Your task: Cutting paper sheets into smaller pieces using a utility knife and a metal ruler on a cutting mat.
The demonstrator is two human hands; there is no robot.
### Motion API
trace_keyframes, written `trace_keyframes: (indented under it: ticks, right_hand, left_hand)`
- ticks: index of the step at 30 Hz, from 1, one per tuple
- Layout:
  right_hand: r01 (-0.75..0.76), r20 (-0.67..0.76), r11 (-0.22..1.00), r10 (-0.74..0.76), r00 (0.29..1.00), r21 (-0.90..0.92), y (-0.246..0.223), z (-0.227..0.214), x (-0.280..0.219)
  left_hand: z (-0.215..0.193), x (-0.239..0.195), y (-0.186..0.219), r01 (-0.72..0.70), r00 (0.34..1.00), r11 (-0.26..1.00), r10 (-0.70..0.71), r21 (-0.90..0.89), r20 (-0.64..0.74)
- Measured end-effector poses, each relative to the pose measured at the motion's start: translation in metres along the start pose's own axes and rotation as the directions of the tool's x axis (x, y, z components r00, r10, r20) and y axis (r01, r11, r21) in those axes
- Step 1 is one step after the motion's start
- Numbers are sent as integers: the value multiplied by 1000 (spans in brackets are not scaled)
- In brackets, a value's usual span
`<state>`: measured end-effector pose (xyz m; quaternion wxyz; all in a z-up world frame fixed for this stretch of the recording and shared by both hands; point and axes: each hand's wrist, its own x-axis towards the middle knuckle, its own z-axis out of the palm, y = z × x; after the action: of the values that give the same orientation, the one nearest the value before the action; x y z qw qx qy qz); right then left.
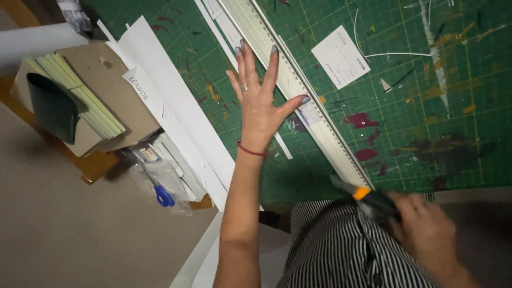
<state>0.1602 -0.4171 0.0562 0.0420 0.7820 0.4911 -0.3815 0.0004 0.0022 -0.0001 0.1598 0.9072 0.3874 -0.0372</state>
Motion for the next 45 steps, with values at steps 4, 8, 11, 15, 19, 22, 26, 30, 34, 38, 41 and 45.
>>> trace_keyframes:
  ticks: [4,8,11,15,19,22,26,30,34,38,41,45]
  right_hand:
    - [-62,38,962,54,998,265,-22,-75,74]
    - [13,-44,834,14,999,552,-88,-178,156]
    - [242,-267,903,-150,952,356,-102,-174,205]
    - [348,-405,918,-249,880,190,-111,-165,232]
    - [342,-365,924,-264,893,169,-114,-173,234]
    - [351,-358,934,-306,882,67,-112,-181,236]
    - [350,-311,936,-343,886,-34,-112,-191,233]
    - [307,-291,948,-319,902,-88,-112,-191,230]
    - [294,-274,952,-305,912,-81,-113,-192,219]
    - [292,-226,950,-309,924,-108,-107,-189,208]
    - [290,-207,951,-306,929,-103,-98,-181,200]
    - [284,-205,948,-310,929,-144,-95,-178,192]
  left_hand:
    - [-35,12,29,-4,989,900,-60,436,133]
    - [-49,21,47,-92,995,934,71,345,74]
    - [-54,26,51,-131,991,949,118,288,61]
    - [-52,29,52,-86,996,964,73,253,58]
    - [-40,33,50,-78,994,942,49,326,95]
    - [-38,34,51,-53,994,965,27,256,104]
    - [-28,34,50,-24,993,966,-7,258,119]
    - [-27,36,54,-28,991,946,-17,324,133]
    - [-28,37,54,-51,991,939,6,339,130]
    - [-30,38,55,-37,989,920,-23,391,147]
    - [-32,40,57,-57,984,894,-24,443,176]
    - [-36,39,60,-61,992,884,1,463,129]
